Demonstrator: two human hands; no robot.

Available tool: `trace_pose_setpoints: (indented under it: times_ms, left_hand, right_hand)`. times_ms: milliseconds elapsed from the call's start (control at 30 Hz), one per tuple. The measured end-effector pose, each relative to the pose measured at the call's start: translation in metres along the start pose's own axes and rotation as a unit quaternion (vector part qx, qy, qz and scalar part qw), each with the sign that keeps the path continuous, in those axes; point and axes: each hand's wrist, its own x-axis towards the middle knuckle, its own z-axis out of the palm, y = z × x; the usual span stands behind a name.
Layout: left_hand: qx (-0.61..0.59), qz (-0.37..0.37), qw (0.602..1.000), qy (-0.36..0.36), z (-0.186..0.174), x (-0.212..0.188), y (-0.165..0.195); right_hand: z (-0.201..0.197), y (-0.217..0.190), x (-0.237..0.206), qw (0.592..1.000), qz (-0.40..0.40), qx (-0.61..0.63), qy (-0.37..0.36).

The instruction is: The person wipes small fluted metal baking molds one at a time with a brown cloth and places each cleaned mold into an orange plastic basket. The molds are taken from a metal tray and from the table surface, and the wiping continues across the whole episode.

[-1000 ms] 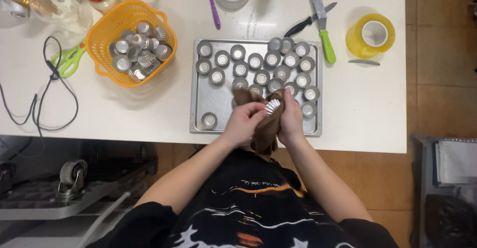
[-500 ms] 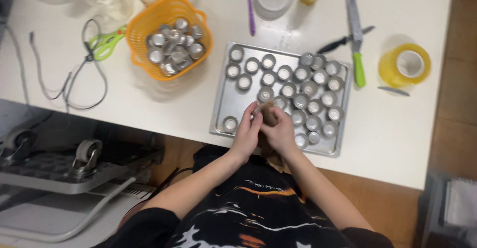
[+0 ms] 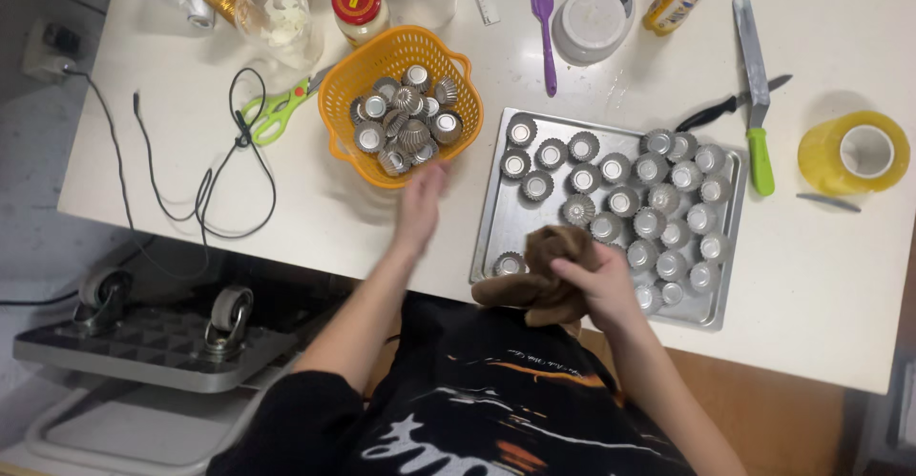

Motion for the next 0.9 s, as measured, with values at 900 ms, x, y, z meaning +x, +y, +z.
trace_pose_setpoints:
  times_ms: [900]
  left_hand:
    - [0.568,-0.004,0.769,-0.294,0.066,-0.075,-0.051]
  right_hand:
    - [-0.106,-0.004,-0.143,0.843,-0.150,0.514,0.047]
